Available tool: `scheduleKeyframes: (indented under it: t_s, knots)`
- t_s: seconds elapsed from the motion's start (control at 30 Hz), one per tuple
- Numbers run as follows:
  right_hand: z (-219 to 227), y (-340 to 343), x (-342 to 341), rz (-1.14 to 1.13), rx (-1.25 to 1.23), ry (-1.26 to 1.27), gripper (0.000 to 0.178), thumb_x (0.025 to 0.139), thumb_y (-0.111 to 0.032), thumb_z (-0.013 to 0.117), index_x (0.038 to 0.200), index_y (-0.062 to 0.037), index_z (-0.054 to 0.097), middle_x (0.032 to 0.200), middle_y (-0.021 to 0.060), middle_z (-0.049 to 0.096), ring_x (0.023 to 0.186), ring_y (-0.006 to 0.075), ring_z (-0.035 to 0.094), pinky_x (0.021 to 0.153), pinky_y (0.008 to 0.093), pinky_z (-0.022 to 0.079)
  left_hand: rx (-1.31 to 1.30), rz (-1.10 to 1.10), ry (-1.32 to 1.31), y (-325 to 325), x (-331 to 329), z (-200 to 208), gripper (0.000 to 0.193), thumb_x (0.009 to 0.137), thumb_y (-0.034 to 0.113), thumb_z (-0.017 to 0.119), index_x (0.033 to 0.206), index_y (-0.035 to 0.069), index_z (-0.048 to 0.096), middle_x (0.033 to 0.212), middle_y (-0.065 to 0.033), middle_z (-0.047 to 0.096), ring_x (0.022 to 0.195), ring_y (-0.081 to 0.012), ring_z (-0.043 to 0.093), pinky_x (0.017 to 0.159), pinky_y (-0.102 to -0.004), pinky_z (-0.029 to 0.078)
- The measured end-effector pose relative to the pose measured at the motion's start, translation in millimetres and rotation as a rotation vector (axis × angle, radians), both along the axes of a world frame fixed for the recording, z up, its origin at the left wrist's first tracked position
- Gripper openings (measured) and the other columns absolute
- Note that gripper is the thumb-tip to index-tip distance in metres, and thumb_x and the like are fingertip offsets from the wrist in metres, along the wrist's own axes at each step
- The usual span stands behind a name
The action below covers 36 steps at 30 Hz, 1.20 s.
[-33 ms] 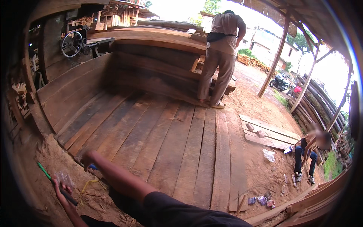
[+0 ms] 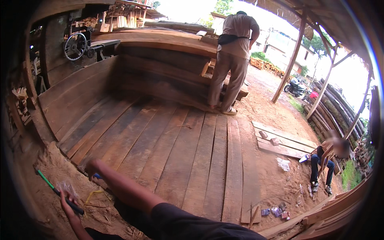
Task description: The person sits on a wooden floor and uses a hammer and chisel to carve a small rectangular piece of wood. They repeatedly strike the chisel to remove wood shavings and occasionally reposition the wood to continue carving.
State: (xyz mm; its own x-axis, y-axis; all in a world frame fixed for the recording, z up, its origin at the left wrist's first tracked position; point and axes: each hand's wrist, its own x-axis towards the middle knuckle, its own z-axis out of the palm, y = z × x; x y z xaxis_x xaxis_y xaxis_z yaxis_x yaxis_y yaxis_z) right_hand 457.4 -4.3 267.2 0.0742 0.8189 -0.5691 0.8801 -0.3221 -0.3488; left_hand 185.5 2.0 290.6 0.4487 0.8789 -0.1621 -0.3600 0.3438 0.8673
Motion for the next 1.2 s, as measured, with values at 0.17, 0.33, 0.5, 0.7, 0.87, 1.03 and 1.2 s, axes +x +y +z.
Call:
scheduleKeyframes:
  t_s: [0.17,0.33,0.5,0.7,0.87,1.03,1.2]
  knots:
    - [-24.9,7.3,14.7,0.033,-0.049,-0.067,0.049,0.076,-0.046,0.08,0.111,-0.0132,0.071,0.109,-0.0006,0.072,0.096,0.0222,0.068,0.082,0.0408,0.055,0.116,0.113,0.265,-10.1,18.8,-24.8,0.043,0.093,0.048,0.058,0.07,0.016,0.039,0.055,0.0047,0.035,0.039,-0.009,0.034,0.037,-0.026,0.029]
    - [-31.3,25.8,0.4,0.036,-0.026,-0.017,0.052,0.074,-0.046,0.081,0.113,-0.0128,0.07,0.11,0.0015,0.071,0.097,0.0232,0.067,0.084,0.0413,0.055,0.414,0.116,0.448,6.9,-5.1,-25.2,0.037,0.096,0.038,0.06,0.081,0.004,0.054,0.059,0.0029,0.039,0.044,-0.0069,0.041,0.039,-0.0244,0.028]
    - [-38.2,10.3,30.6,0.011,-0.071,-0.073,0.053,0.073,-0.045,0.081,0.111,-0.0114,0.07,0.107,0.006,0.071,0.095,0.027,0.067,0.083,0.042,0.055,0.378,0.234,0.111,5.6,15.9,-49.3,0.027,0.098,0.03,0.058,0.083,0.007,0.057,0.064,0.0047,0.039,0.053,-0.0054,0.037,0.049,-0.022,0.032]
    - [-8.9,0.7,2.4,-0.141,-0.107,0.006,0.049,0.075,-0.043,0.081,0.114,-0.0162,0.069,0.112,-0.0016,0.071,0.1,0.021,0.066,0.085,0.0404,0.055,-0.022,0.169,0.356,-16.2,-1.6,-17.2,0.023,0.093,0.033,0.063,0.09,0.012,0.055,0.061,0.0067,0.031,0.045,-0.0038,0.028,0.04,-0.0235,0.025]
    - [10.4,-4.2,-10.2,-0.072,-0.084,-0.041,0.052,0.074,-0.045,0.081,0.117,-0.0171,0.068,0.112,-0.0019,0.07,0.101,0.0216,0.067,0.085,0.0403,0.055,0.0,0.05,0.292,-18.2,-2.1,-13.1,0.035,0.091,0.037,0.065,0.072,0.017,0.043,0.058,0.0079,0.025,0.041,-0.0035,0.025,0.036,-0.0238,0.022]
    - [2.7,-4.6,-7.3,-0.106,-0.043,-0.039,0.05,0.074,-0.045,0.081,0.113,-0.0159,0.071,0.109,-0.0003,0.071,0.099,0.0224,0.067,0.082,0.0407,0.056,-0.098,-0.026,0.224,-14.9,-5.7,-18.0,0.037,0.093,0.036,0.062,0.071,0.018,0.038,0.057,0.008,0.027,0.041,-0.0037,0.024,0.035,-0.0229,0.023]
    - [-13.9,-1.3,1.7,-0.136,-0.04,-0.028,0.049,0.073,-0.045,0.082,0.111,-0.0146,0.072,0.107,0.0006,0.072,0.099,0.0222,0.067,0.082,0.0403,0.056,-0.202,-0.203,0.168,-8.1,-5.8,-34.3,0.036,0.097,0.032,0.058,0.071,0.018,0.037,0.055,0.0088,0.028,0.039,-0.0035,0.023,0.034,-0.0223,0.023]
